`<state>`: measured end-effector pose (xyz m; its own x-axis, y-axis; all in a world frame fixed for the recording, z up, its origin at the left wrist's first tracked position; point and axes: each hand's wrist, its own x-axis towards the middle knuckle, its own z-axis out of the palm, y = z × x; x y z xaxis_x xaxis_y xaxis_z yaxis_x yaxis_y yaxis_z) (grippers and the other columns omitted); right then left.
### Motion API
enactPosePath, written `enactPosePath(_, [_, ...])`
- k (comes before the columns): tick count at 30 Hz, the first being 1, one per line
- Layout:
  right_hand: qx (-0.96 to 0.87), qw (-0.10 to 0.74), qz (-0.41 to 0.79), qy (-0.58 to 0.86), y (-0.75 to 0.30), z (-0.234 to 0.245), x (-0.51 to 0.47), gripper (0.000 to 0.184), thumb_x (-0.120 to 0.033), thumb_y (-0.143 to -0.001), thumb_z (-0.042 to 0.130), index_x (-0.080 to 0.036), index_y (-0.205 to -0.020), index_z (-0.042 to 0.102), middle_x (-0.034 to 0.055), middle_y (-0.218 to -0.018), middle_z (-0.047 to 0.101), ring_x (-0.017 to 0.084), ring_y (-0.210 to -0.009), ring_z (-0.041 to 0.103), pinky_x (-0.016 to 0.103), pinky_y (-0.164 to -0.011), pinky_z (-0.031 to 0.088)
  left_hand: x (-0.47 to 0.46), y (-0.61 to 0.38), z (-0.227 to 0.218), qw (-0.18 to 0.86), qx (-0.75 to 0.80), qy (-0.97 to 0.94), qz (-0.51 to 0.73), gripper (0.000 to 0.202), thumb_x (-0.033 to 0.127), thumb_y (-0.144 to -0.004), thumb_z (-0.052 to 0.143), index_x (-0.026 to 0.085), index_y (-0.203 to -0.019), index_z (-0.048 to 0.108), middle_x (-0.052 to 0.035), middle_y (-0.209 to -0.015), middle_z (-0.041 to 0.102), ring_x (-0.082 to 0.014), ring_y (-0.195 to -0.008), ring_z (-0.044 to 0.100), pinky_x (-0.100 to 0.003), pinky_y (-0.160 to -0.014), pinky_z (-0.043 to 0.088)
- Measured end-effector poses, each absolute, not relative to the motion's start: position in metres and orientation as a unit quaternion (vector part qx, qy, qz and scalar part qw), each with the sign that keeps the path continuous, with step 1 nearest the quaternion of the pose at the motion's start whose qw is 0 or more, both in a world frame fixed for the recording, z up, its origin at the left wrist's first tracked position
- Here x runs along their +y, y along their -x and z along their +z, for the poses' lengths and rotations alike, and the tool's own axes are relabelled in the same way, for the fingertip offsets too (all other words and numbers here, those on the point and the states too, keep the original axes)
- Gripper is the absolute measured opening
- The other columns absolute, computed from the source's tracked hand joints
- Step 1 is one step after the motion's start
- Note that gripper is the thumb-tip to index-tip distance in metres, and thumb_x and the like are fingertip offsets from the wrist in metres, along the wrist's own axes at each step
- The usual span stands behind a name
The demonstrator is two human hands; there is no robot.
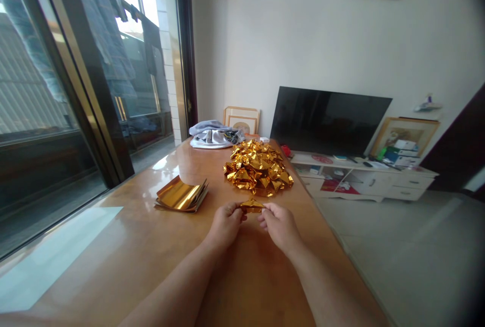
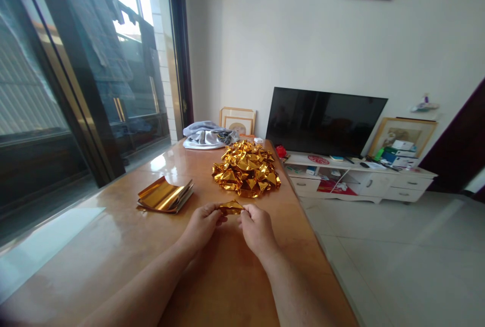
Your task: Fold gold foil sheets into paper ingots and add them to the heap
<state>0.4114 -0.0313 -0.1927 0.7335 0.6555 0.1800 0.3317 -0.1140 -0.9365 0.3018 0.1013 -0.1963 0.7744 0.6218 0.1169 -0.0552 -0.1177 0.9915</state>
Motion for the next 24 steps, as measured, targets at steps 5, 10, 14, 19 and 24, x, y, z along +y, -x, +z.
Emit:
enactPosePath(5, [-0.334, 0.577, 0.154, 0.729, -0.41, -0.191, -0.032, 0.032, -0.04, -0.088, 0.05, -0.015, -0.095, 0.069, 0.0052, -0.076, 0.071, 0.018, -0.063, 0.066, 0.027, -0.056, 0.052, 0.1, -0.3, -0.192, 0.647, 0.215, -0.68, 0.268, 0.023, 0.022, -0.079, 0.054, 0.012, -0.089, 0.072, -0.0087, -0.085, 0.072, -0.0163, -0.07, 0.066, -0.026, -0.067, 0.052])
enactPosePath(10, [-0.336, 0.602, 0.168, 0.705, -0.41, -0.179, -0.038, 0.04, -0.049, -0.088, 0.054, -0.014, -0.103, 0.069, 0.0059, -0.079, 0.071, 0.017, -0.065, 0.065, 0.027, -0.058, 0.051, 0.099, -0.296, -0.184, 0.668, 0.239, -0.657, 0.256, 0.016, 0.019, -0.077, 0.053, 0.011, -0.081, 0.067, -0.0082, -0.075, 0.07, -0.0153, -0.064, 0.065, -0.025, -0.062, 0.052])
enactPosePath(14, [-0.314, 0.632, 0.163, 0.689, -0.414, -0.175, -0.042, 0.042, -0.049, -0.087, 0.056, -0.015, -0.111, 0.066, 0.0059, -0.083, 0.071, 0.017, -0.067, 0.065, 0.027, -0.061, 0.052, 0.098, -0.292, -0.179, 0.687, 0.26, -0.634, 0.239, 0.02, 0.022, -0.078, 0.054, 0.012, -0.089, 0.066, -0.0083, -0.071, 0.07, -0.0156, -0.06, 0.066, -0.026, -0.06, 0.052])
enactPosePath(19, [-0.335, 0.634, 0.127, 0.686, -0.42, -0.179, -0.041, 0.038, -0.044, -0.086, 0.059, -0.017, -0.112, 0.067, 0.0048, -0.088, 0.071, 0.017, -0.073, 0.064, 0.029, -0.069, 0.051, 0.102, -0.29, -0.177, 0.708, 0.268, -0.615, 0.221, 0.019, 0.025, -0.078, 0.057, 0.011, -0.088, 0.065, -0.0094, -0.069, 0.071, -0.0155, -0.056, 0.065, -0.025, -0.055, 0.05])
enactPosePath(24, [-0.345, 0.642, 0.139, 0.67, -0.417, -0.177, -0.04, 0.037, -0.046, -0.084, 0.062, -0.016, -0.103, 0.07, 0.0046, -0.082, 0.069, 0.017, -0.071, 0.061, 0.028, -0.066, 0.049, 0.109, -0.289, -0.178, 0.779, 0.255, -0.546, 0.17, 0.019, 0.027, -0.079, 0.059, 0.01, -0.086, 0.065, -0.01, -0.066, 0.071, -0.0132, -0.049, 0.06, -0.022, -0.048, 0.045])
